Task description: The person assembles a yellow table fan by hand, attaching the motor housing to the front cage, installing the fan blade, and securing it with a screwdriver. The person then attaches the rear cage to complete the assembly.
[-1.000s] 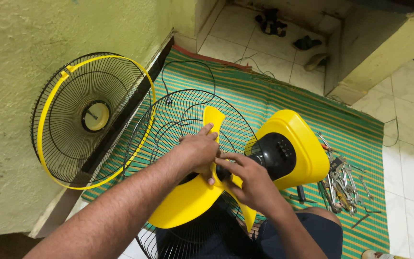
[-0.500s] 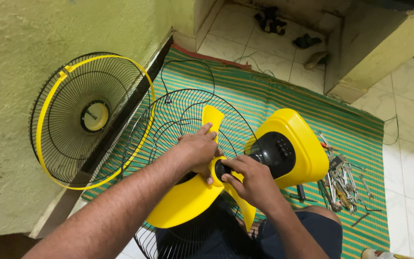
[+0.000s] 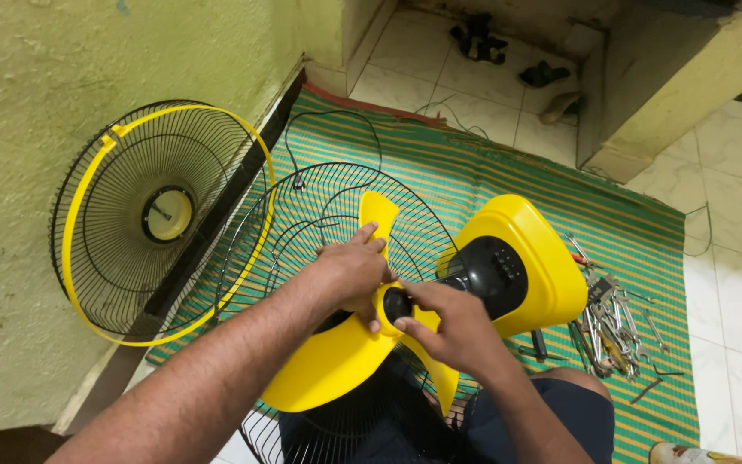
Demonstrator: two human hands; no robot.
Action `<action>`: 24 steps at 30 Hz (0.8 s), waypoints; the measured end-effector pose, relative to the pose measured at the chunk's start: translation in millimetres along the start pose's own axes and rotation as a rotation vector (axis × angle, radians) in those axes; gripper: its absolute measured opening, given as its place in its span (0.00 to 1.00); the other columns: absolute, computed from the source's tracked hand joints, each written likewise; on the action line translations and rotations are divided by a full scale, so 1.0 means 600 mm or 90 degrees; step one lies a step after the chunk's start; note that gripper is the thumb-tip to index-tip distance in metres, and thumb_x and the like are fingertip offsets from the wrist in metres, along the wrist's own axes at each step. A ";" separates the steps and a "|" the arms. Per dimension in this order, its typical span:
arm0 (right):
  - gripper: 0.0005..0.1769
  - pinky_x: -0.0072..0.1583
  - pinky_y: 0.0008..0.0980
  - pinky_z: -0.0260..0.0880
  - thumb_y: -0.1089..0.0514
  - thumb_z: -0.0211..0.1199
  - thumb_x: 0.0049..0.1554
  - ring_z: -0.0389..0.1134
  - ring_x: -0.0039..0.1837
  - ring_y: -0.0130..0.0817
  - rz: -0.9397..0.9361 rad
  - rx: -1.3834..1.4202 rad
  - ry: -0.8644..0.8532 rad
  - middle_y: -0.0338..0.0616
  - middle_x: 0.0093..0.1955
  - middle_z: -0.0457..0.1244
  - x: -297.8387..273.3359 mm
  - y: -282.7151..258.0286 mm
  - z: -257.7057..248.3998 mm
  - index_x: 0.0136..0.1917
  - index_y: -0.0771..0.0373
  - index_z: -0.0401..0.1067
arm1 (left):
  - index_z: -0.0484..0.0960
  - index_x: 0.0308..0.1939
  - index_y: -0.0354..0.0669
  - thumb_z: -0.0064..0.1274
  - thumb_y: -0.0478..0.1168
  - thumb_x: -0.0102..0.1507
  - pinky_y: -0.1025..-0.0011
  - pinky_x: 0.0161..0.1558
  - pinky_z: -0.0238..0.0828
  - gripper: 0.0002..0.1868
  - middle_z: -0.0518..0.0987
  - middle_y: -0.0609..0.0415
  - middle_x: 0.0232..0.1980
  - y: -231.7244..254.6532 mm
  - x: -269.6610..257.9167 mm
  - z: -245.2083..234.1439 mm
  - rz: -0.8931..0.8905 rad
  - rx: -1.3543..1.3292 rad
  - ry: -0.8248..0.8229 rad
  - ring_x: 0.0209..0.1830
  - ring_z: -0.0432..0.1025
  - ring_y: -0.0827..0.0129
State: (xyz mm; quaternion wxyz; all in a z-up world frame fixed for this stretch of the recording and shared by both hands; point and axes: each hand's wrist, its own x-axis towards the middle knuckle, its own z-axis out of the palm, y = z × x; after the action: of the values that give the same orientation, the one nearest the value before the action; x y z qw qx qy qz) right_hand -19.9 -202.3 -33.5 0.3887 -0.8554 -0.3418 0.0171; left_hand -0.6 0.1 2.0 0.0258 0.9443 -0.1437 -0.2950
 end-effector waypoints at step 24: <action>0.21 0.47 0.36 0.74 0.53 0.69 0.51 0.74 0.44 0.43 0.012 -0.026 0.032 0.45 0.47 0.71 0.001 -0.002 0.013 0.57 0.60 0.77 | 0.72 0.70 0.71 0.76 0.59 0.43 0.32 0.65 0.61 0.51 0.51 0.54 0.82 -0.004 -0.005 0.001 -0.003 -0.016 0.010 0.85 0.34 0.55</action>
State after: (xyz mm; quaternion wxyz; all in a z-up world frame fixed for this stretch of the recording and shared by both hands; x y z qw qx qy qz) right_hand -22.3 -196.3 -37.8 0.3793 -0.8666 -0.3242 -0.0074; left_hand -2.6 3.4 2.4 0.0381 0.9464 -0.1378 -0.2897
